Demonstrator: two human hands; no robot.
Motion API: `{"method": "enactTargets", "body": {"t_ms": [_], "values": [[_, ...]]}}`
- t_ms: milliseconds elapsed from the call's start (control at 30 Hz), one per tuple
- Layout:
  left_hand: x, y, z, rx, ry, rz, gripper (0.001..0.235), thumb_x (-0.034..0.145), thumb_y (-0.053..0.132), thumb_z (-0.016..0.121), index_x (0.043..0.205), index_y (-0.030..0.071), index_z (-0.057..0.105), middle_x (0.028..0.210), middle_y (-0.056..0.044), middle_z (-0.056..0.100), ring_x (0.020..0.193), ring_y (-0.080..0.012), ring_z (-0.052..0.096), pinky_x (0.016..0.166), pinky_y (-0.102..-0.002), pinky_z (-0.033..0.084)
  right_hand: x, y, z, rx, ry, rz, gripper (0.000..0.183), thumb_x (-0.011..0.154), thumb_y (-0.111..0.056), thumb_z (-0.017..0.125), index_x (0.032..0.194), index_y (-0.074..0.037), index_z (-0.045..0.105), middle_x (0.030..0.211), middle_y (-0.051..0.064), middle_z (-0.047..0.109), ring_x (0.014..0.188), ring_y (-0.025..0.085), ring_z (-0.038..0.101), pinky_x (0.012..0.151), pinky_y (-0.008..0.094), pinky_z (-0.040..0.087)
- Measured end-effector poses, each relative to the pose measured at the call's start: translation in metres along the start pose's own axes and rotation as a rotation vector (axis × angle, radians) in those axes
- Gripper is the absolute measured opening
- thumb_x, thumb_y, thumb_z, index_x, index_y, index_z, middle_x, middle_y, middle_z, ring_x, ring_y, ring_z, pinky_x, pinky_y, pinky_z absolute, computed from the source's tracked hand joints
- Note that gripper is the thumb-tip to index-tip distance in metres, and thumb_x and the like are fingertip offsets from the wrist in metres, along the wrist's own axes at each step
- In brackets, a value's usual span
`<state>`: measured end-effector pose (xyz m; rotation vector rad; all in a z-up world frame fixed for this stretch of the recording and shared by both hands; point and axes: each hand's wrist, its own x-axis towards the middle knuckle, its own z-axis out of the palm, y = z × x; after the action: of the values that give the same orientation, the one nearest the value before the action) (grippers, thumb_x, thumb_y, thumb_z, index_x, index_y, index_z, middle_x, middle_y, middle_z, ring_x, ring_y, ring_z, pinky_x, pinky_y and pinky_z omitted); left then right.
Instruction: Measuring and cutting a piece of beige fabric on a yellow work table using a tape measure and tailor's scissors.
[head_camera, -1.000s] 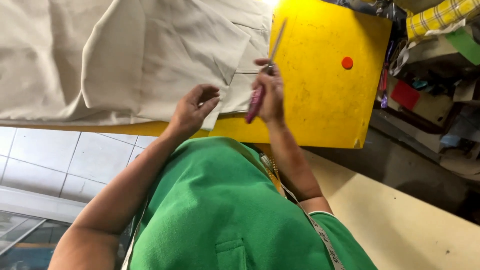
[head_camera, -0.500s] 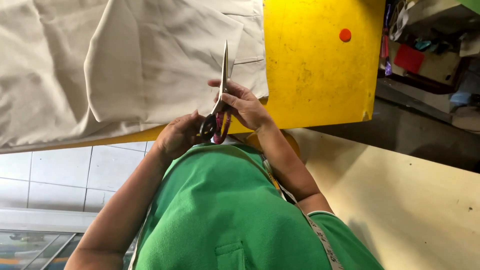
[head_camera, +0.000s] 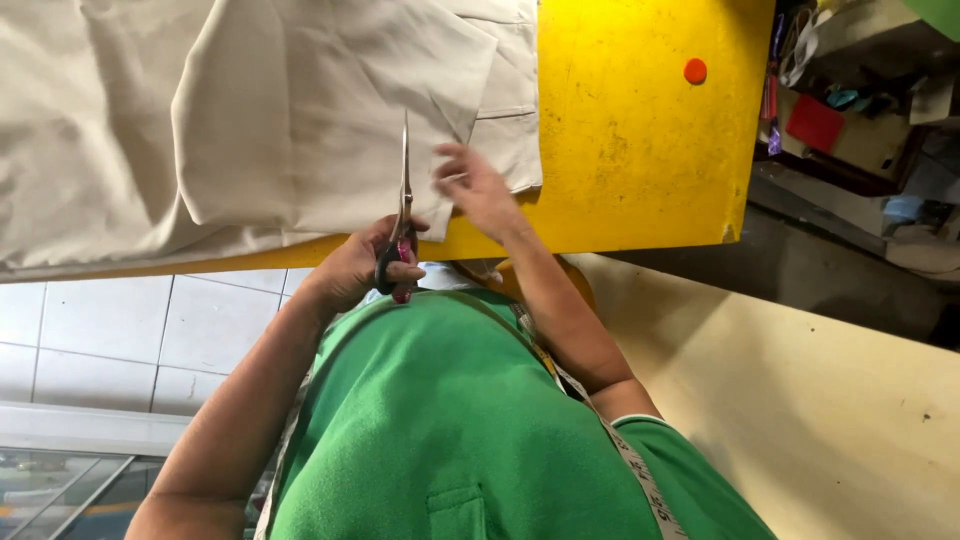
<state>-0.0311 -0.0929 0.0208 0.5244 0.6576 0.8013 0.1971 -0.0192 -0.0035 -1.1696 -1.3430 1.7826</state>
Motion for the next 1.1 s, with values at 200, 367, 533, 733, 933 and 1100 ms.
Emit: {"method": "enactTargets", "body": {"t_ms": [200,367,533,733,933,1100], "values": [[-0.009,0.002,-0.012,0.147,0.074,-0.047,0.064,0.065,-0.008,0.088,0.122,-0.004,0.060,0.064,-0.019,0.063,0.036,-0.0266,0.064,0.033,-0.032,0.051,0.008,0.019,-0.045,-0.378,0.320,0.245,0.033,0.097,-0.014,0.071,0.129,-0.009,0.062,0.097,0.009,0.074,0.076,0.016,0.076,0.065,0.026,0.063],[-0.011,0.044,0.002,0.243,0.000,-0.212,0.050,0.064,-0.009,0.086,0.108,-0.005,0.064,0.061,-0.019,0.063,0.036,-0.0265,0.063,0.031,-0.028,0.046,0.030,0.029,-0.040,-0.489,0.375,0.230,0.026,0.092,-0.019,0.076,0.116,-0.015,0.066,0.084,0.000,0.068,0.063,0.012,0.072,0.061,0.029,0.058],[-0.011,0.058,-0.016,0.321,-0.055,-0.286,0.050,0.062,-0.009,0.086,0.108,-0.004,0.064,0.060,-0.019,0.065,0.038,-0.0250,0.064,0.032,-0.027,0.045,0.038,0.026,-0.031,-0.437,0.505,0.048,0.039,0.089,-0.015,0.080,0.123,-0.014,0.061,0.097,0.008,0.062,0.082,0.023,0.069,0.077,0.035,0.058],[-0.010,0.039,-0.045,0.395,-0.012,-0.433,0.049,0.069,-0.005,0.079,0.115,0.002,0.062,0.064,-0.013,0.057,0.041,-0.0254,0.061,0.038,-0.029,0.038,0.059,0.039,-0.054,-0.685,0.546,0.013,0.036,0.087,-0.028,0.078,0.116,-0.013,0.063,0.106,0.007,0.059,0.096,0.022,0.064,0.087,0.035,0.053],[-0.011,0.014,-0.065,0.250,0.036,-0.348,0.050,0.065,-0.011,0.083,0.110,-0.002,0.064,0.056,-0.018,0.061,0.036,-0.0254,0.060,0.033,-0.027,0.041,0.035,0.014,-0.028,-0.247,0.357,0.150,0.015,0.101,-0.026,0.066,0.112,-0.016,0.064,0.094,0.001,0.071,0.073,0.010,0.068,0.058,0.021,0.054],[-0.012,0.032,-0.049,0.242,-0.020,-0.355,0.045,0.067,-0.009,0.083,0.107,-0.002,0.064,0.052,-0.019,0.060,0.035,-0.0281,0.061,0.034,-0.027,0.042,0.009,0.032,-0.022,-0.310,0.309,0.185,0.039,0.089,-0.006,0.077,0.123,-0.010,0.059,0.093,0.007,0.073,0.071,0.013,0.072,0.064,0.025,0.057]]}}
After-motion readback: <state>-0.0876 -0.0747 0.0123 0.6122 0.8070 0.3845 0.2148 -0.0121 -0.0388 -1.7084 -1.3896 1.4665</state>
